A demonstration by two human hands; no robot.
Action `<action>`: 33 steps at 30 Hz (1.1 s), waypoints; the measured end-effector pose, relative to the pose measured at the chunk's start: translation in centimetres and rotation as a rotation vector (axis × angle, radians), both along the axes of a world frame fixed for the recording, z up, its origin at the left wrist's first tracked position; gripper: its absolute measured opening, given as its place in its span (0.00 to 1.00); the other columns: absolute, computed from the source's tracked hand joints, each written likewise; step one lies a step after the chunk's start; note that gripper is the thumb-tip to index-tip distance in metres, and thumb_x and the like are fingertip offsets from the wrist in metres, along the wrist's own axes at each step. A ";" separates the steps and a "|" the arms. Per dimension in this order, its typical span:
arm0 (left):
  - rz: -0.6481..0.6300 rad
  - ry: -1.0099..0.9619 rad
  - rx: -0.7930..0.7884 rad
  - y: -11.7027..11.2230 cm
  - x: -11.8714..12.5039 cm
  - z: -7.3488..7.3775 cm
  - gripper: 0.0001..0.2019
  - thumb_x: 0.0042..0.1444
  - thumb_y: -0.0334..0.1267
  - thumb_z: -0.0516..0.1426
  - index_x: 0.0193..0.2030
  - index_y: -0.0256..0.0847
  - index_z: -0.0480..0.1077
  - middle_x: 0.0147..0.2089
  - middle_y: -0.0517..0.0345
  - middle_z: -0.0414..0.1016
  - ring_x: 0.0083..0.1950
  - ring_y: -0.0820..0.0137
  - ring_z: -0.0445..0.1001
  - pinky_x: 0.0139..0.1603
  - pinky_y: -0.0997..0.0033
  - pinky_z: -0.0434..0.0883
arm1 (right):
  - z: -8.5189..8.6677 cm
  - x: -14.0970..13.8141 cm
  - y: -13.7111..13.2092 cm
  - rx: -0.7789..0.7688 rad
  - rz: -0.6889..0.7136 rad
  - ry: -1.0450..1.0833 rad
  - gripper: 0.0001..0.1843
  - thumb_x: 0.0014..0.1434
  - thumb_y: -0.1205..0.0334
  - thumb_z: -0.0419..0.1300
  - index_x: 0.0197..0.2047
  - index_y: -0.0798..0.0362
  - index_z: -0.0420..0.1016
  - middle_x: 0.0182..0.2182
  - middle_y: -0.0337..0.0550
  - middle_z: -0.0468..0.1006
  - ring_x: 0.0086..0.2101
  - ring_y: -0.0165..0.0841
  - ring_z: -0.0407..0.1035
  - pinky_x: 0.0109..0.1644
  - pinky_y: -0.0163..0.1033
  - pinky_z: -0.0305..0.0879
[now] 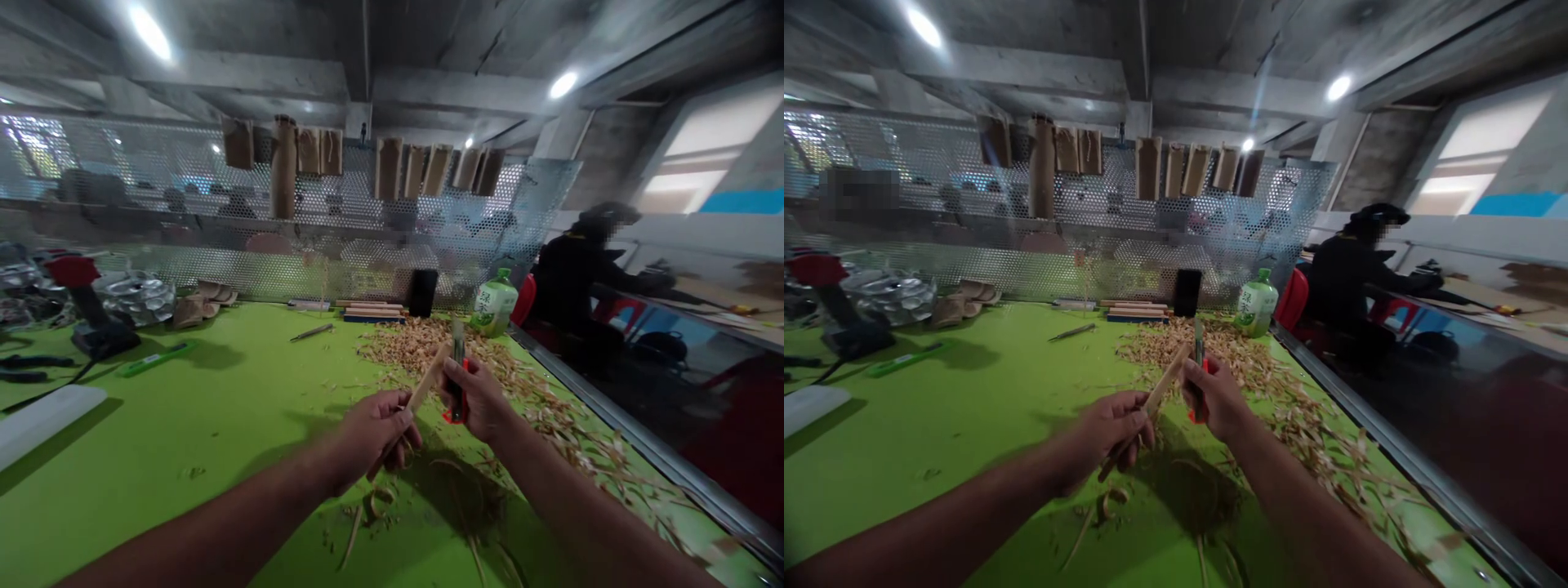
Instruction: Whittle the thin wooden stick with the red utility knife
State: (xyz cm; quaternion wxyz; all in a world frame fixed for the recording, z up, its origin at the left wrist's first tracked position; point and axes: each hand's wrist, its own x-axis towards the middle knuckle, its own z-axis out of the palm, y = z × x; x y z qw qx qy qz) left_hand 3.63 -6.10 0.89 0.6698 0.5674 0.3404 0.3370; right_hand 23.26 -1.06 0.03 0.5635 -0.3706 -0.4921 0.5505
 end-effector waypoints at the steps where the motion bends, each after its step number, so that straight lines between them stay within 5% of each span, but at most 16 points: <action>1: 0.004 0.035 0.001 0.0 0.0 -0.1 0.12 0.61 0.38 0.53 0.47 0.35 0.68 0.32 0.56 0.74 0.20 0.79 0.64 0.21 0.78 0.62 | 0.1 -0.2 -0.2 -0.029 0.016 0.055 0.23 0.43 0.46 0.70 0.35 0.52 0.72 0.18 0.31 0.67 0.14 0.22 0.55 0.15 0.29 0.48; 5: 0.005 0.053 0.013 0.2 -0.1 0.0 0.10 0.60 0.38 0.54 0.44 0.36 0.69 0.32 0.56 0.74 0.18 0.80 0.63 0.19 0.79 0.63 | 0.6 -0.3 -0.5 -0.099 -0.004 0.140 0.22 0.39 0.51 0.72 0.33 0.54 0.74 0.17 0.33 0.69 0.14 0.21 0.57 0.15 0.27 0.51; 10: -0.149 0.003 -0.093 0.4 -0.6 -0.2 0.09 0.59 0.39 0.56 0.36 0.34 0.70 0.33 0.54 0.74 0.22 0.78 0.68 0.22 0.78 0.67 | 0.7 0.1 -0.1 -0.079 -0.084 0.191 0.18 0.39 0.56 0.73 0.25 0.54 0.69 0.16 0.32 0.68 0.14 0.21 0.58 0.15 0.28 0.53; 16: -0.129 -0.079 -0.234 0.7 -0.9 -0.9 0.12 0.58 0.40 0.57 0.45 0.35 0.70 0.28 0.61 0.69 0.18 0.82 0.60 0.16 0.81 0.59 | 0.4 0.4 0.5 -0.017 -0.164 0.101 0.20 0.44 0.48 0.69 0.28 0.52 0.68 0.18 0.32 0.68 0.14 0.23 0.57 0.15 0.30 0.52; 20: -0.038 -0.129 -0.220 0.7 -0.8 -0.4 0.12 0.57 0.39 0.58 0.45 0.35 0.69 0.27 0.63 0.68 0.18 0.82 0.60 0.16 0.81 0.58 | 0.0 0.4 0.5 0.164 -0.255 -0.181 0.22 0.53 0.40 0.60 0.37 0.50 0.67 0.20 0.31 0.65 0.17 0.25 0.56 0.18 0.31 0.50; 26: 0.084 -0.163 -0.185 0.5 -0.5 0.4 0.09 0.54 0.38 0.60 0.37 0.38 0.66 0.26 0.65 0.67 0.17 0.82 0.60 0.15 0.82 0.57 | -0.1 0.0 -0.9 0.511 -0.302 -0.972 0.16 0.62 0.47 0.53 0.35 0.51 0.69 0.24 0.36 0.68 0.25 0.30 0.61 0.29 0.35 0.55; 33: 0.150 -0.247 -0.193 0.7 -0.6 0.8 0.06 0.60 0.39 0.56 0.38 0.38 0.65 0.29 0.63 0.69 0.17 0.84 0.57 0.14 0.83 0.51 | -0.5 -0.8 -1.3 0.666 -0.187 -1.170 0.16 0.64 0.48 0.53 0.39 0.51 0.73 0.29 0.41 0.74 0.30 0.33 0.67 0.33 0.35 0.58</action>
